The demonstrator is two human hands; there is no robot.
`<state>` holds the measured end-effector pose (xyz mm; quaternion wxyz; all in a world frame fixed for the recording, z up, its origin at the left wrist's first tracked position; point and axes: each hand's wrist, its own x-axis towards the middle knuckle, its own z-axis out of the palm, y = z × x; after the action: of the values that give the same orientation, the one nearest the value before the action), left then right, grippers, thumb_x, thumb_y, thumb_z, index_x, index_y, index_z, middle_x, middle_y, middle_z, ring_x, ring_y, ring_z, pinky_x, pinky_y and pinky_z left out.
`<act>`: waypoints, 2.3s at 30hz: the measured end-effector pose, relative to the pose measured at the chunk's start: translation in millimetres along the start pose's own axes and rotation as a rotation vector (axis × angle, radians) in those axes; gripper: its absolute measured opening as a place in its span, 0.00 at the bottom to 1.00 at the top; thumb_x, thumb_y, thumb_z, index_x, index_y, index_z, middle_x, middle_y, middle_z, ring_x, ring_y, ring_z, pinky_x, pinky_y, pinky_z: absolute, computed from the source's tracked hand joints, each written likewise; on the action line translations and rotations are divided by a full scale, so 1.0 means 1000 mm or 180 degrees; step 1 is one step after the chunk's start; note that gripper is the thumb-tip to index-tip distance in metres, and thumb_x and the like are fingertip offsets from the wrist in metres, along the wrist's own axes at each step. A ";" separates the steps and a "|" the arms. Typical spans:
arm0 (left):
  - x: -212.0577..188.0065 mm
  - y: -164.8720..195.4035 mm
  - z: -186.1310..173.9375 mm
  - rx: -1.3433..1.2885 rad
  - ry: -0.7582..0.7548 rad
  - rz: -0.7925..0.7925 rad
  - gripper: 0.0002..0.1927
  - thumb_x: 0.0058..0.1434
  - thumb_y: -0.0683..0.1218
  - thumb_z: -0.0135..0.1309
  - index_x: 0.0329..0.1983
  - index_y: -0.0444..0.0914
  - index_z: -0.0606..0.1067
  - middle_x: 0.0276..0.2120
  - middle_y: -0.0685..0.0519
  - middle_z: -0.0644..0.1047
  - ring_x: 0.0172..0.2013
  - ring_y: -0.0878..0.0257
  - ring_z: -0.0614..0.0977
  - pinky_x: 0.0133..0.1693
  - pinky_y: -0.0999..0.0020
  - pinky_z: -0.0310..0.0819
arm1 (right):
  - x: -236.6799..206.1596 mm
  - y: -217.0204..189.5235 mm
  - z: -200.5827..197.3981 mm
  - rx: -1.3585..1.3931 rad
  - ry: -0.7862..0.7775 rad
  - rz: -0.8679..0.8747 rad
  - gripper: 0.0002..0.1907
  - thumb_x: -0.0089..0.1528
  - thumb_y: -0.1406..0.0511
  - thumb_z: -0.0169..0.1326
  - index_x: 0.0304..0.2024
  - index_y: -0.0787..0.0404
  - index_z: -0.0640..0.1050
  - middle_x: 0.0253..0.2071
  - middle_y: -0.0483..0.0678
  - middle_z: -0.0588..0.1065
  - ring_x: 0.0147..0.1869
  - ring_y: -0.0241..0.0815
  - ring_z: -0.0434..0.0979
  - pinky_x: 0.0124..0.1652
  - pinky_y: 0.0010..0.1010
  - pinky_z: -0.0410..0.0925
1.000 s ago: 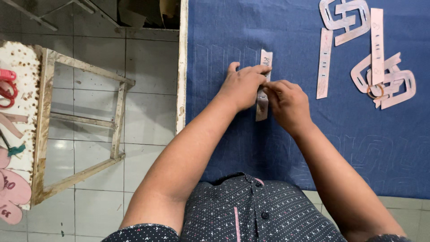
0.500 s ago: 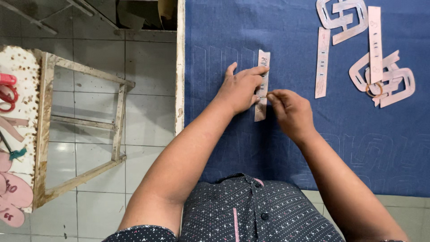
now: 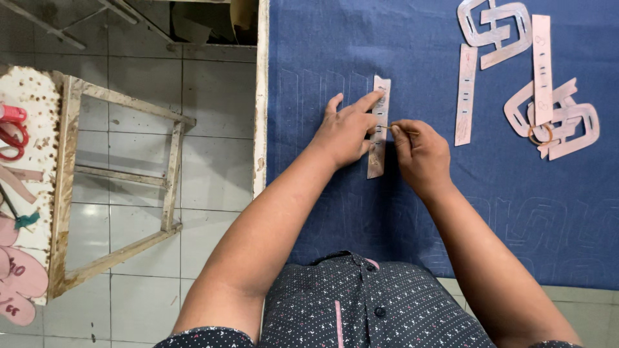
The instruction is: The person places a paper pattern template on a large blue fabric laid over a work table and traces around its edges with a marking pen, repeating the outline. They then reposition the template, align a second pattern strip beside it, and continue marking outlines on the fabric.
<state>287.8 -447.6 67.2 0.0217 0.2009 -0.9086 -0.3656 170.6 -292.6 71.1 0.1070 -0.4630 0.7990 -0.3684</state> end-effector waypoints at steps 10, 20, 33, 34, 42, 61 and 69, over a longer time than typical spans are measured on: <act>-0.001 -0.002 0.002 -0.0034 0.0017 -0.0027 0.07 0.50 0.42 0.65 0.30 0.42 0.77 0.70 0.57 0.63 0.60 0.60 0.76 0.68 0.38 0.46 | 0.020 0.006 0.001 0.0416 -0.0053 0.0348 0.09 0.70 0.65 0.57 0.48 0.66 0.82 0.40 0.53 0.82 0.40 0.41 0.83 0.41 0.30 0.74; -0.021 -0.007 0.007 0.0455 0.0429 0.0050 0.24 0.53 0.51 0.67 0.52 0.45 0.74 0.72 0.54 0.60 0.73 0.55 0.60 0.69 0.35 0.42 | 0.005 0.018 -0.021 0.0317 -0.0253 0.0139 0.10 0.70 0.72 0.51 0.51 0.60 0.80 0.45 0.51 0.78 0.48 0.46 0.81 0.48 0.33 0.73; -0.013 0.006 0.035 0.0626 0.0297 0.0232 0.38 0.56 0.60 0.63 0.69 0.48 0.67 0.72 0.60 0.61 0.75 0.57 0.54 0.68 0.29 0.35 | -0.040 0.016 -0.044 -0.0471 -0.0976 0.0329 0.33 0.56 0.60 0.66 0.64 0.53 0.75 0.56 0.55 0.71 0.52 0.53 0.76 0.47 0.40 0.71; -0.014 0.007 0.036 0.0606 0.0334 0.0249 0.38 0.56 0.60 0.63 0.69 0.48 0.67 0.72 0.60 0.61 0.75 0.57 0.54 0.69 0.30 0.35 | -0.041 0.017 -0.044 -0.0520 -0.0984 0.0248 0.33 0.56 0.60 0.67 0.64 0.54 0.75 0.55 0.56 0.71 0.53 0.54 0.76 0.48 0.41 0.71; -0.017 0.007 0.028 0.0441 0.0189 0.0211 0.36 0.58 0.59 0.61 0.70 0.49 0.67 0.73 0.61 0.61 0.75 0.57 0.53 0.70 0.32 0.29 | -0.044 0.014 -0.040 -0.0519 -0.0918 0.0230 0.32 0.54 0.59 0.69 0.62 0.51 0.78 0.53 0.53 0.71 0.52 0.51 0.75 0.47 0.39 0.71; -0.017 0.004 0.025 0.0310 0.0130 0.0257 0.34 0.59 0.57 0.62 0.68 0.48 0.69 0.73 0.59 0.61 0.75 0.56 0.54 0.70 0.33 0.26 | -0.041 0.008 -0.041 -0.0534 -0.0914 0.0176 0.33 0.54 0.59 0.69 0.62 0.50 0.78 0.51 0.52 0.70 0.52 0.50 0.74 0.47 0.39 0.71; -0.018 0.003 0.028 0.0371 0.0159 0.0264 0.35 0.59 0.58 0.62 0.68 0.48 0.69 0.73 0.59 0.61 0.75 0.57 0.54 0.71 0.34 0.26 | -0.040 0.006 -0.042 -0.0576 -0.0986 0.0232 0.33 0.54 0.59 0.68 0.63 0.50 0.77 0.51 0.52 0.70 0.51 0.50 0.74 0.46 0.39 0.71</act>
<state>297.9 -421.1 50.6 0.0478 0.1730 -0.9350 -0.3058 166.8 -237.8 89.6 0.2000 -0.4927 0.8191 -0.2152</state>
